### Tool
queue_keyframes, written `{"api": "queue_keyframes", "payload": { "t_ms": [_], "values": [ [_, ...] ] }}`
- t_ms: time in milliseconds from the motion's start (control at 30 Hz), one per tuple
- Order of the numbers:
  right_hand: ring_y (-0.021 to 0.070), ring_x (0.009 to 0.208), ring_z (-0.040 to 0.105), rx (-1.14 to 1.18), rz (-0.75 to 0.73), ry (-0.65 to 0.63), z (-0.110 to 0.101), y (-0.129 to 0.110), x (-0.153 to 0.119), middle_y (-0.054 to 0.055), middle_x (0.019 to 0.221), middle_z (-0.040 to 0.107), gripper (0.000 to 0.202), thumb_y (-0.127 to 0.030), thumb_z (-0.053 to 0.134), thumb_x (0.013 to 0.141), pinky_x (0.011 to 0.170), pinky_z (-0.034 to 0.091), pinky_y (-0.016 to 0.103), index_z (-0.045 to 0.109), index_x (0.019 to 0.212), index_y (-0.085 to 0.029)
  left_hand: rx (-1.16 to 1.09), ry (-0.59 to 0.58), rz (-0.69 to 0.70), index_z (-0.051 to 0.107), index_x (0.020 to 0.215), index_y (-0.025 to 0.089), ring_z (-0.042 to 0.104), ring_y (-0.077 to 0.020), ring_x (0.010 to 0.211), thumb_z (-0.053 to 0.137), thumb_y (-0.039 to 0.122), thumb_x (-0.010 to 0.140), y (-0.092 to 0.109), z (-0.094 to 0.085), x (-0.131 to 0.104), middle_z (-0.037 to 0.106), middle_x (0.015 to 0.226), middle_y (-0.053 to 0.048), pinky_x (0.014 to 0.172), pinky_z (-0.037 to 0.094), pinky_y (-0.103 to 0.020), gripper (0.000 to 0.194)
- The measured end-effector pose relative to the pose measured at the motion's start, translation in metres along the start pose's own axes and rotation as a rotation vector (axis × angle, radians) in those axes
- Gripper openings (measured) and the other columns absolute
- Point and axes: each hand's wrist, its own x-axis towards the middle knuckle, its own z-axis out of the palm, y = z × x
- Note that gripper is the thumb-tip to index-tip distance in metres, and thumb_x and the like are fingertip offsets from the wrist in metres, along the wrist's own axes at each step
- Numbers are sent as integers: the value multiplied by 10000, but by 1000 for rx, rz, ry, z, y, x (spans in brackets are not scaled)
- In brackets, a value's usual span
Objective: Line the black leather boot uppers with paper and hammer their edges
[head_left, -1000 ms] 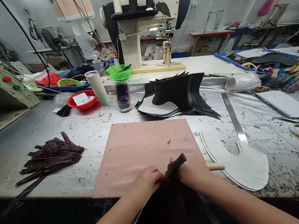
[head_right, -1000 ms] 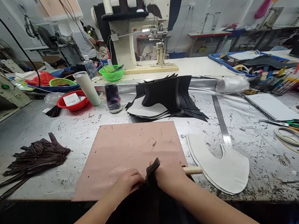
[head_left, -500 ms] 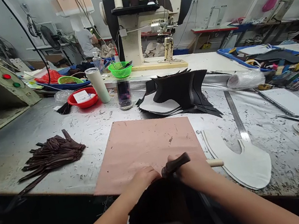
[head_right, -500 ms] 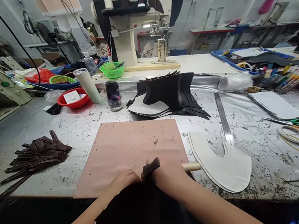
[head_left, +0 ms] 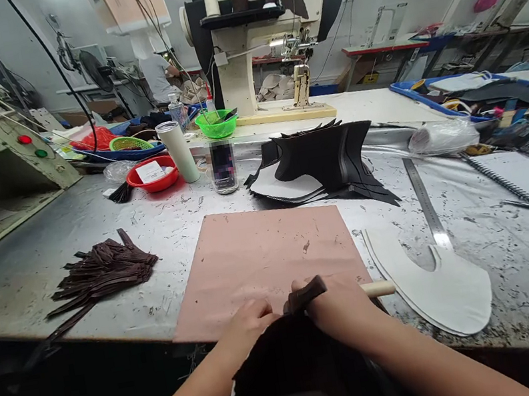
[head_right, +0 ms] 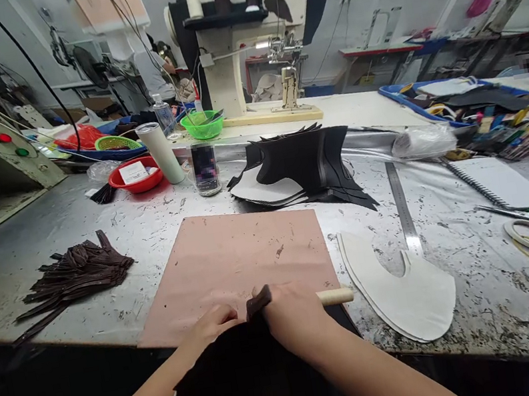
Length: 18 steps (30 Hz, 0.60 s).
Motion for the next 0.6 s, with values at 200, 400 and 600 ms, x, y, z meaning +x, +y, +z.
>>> {"api": "queue_keyframes", "payload": {
  "t_ms": [200, 400, 600],
  "values": [
    [165, 659, 557, -64, 135, -73, -15, 23, -9, 43, 724, 642, 209, -61, 480, 656, 503, 206, 254, 615, 757, -184, -40, -77, 38, 540, 656, 170, 512, -149, 690, 415, 236, 779, 13, -3, 9, 535, 707, 1, 627, 395, -244, 187],
    [149, 638, 535, 34, 272, 25, -16, 36, -10, 20, 742, 628, 247, -73, 420, 730, 503, 238, 229, 594, 845, -205, 72, -147, 424, 573, 751, 206, 496, -145, 764, 471, 218, 757, 11, 8, 23, 562, 825, -5, 693, 393, -239, 103],
    [163, 723, 553, 163, 224, 14, 17, 49, -4, 32, 782, 634, 266, -22, 449, 672, 573, 321, 218, 595, 832, -177, 17, -157, 237, 545, 716, 209, 482, -129, 580, 452, 275, 791, 14, 7, 24, 563, 670, 22, 517, 355, -228, 137]
  ]
}}
